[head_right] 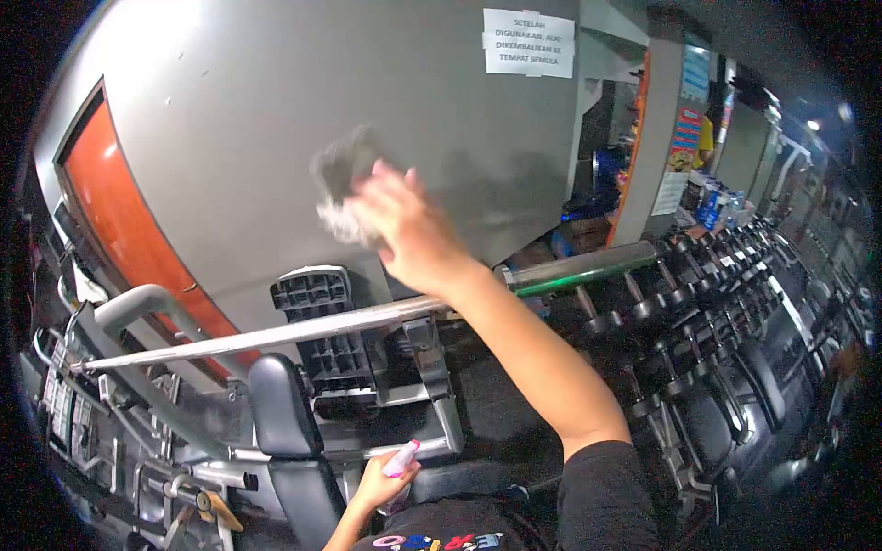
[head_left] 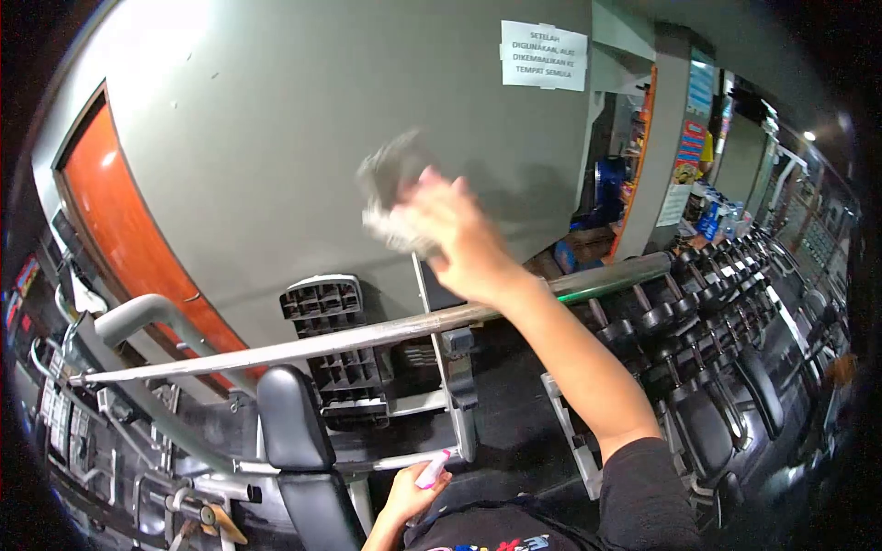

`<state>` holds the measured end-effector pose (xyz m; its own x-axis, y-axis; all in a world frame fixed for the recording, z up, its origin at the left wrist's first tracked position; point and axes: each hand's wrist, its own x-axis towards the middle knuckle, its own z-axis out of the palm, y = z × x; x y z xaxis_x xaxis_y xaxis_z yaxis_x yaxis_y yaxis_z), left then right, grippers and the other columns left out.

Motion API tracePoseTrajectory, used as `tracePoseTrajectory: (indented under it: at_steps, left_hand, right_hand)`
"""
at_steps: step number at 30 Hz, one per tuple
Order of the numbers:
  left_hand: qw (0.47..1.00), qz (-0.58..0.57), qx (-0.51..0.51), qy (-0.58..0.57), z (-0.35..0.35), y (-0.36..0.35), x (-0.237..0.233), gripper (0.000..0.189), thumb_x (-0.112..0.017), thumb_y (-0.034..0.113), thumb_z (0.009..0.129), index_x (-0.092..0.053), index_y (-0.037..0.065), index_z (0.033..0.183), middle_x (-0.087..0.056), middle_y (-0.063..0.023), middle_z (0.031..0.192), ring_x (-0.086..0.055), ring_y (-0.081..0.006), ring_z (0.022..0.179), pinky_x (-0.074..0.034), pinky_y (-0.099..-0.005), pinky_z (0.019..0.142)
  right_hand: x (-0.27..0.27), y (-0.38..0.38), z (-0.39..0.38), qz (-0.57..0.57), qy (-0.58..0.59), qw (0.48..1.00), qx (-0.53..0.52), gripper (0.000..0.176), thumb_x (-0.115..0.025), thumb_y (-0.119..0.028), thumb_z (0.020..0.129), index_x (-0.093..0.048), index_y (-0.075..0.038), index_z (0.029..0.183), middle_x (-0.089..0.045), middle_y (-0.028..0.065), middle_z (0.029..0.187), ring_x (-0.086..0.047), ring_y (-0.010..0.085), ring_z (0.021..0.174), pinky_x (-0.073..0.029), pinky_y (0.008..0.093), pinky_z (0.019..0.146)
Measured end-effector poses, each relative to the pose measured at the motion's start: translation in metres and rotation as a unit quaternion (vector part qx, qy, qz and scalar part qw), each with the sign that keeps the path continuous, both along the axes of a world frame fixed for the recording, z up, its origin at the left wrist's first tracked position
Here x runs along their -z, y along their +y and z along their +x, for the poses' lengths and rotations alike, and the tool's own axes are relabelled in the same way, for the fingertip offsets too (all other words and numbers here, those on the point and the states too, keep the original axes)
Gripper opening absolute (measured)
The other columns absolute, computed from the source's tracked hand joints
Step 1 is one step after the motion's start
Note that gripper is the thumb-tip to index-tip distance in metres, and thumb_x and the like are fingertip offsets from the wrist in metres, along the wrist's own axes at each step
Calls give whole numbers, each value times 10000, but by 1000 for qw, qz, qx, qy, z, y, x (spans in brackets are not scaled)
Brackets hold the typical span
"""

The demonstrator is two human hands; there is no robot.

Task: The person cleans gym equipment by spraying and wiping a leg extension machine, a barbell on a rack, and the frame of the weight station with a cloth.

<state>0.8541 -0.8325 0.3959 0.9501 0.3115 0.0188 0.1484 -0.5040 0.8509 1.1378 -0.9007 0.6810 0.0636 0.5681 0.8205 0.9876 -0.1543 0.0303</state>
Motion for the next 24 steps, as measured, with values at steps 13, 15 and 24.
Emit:
tracePoseTrajectory:
  at_steps: [13, 15, 24]
  left_hand:
    - [990, 10, 139, -3, -11, 66, 6, 349, -711, 384, 807, -692, 48, 901, -675, -166, 812, -674, -338, 774, -520, -397, 713]
    - [992, 9, 122, 2, -10, 71, 7, 348, -715, 382, 803, -693, 48, 898, -678, -164, 818, -675, -339, 775, -522, -396, 716]
    - [992, -58, 116, -6, -20, 73, 20, 316, -709, 363, 815, -681, 60, 899, -667, -138, 803, -652, -291, 747, -502, -367, 702]
  right_hand:
    - [25, -52, -31, -194, 413, 888, -51, 297, -506, 48, 735, -651, -22, 985, -688, 94, 933, -644, 197, 906, -493, 318, 841]
    - [25, -70, -17, -173, 514, 839, -55, 314, -457, 53, 729, -627, 10, 989, -665, 47, 918, -614, 148, 878, -489, 305, 839]
    - [-53, -49, 26, 377, 429, 813, -112, 318, -565, -229, 968, -584, -38, 1222, -650, 91, 1128, -637, 149, 934, -522, 321, 839]
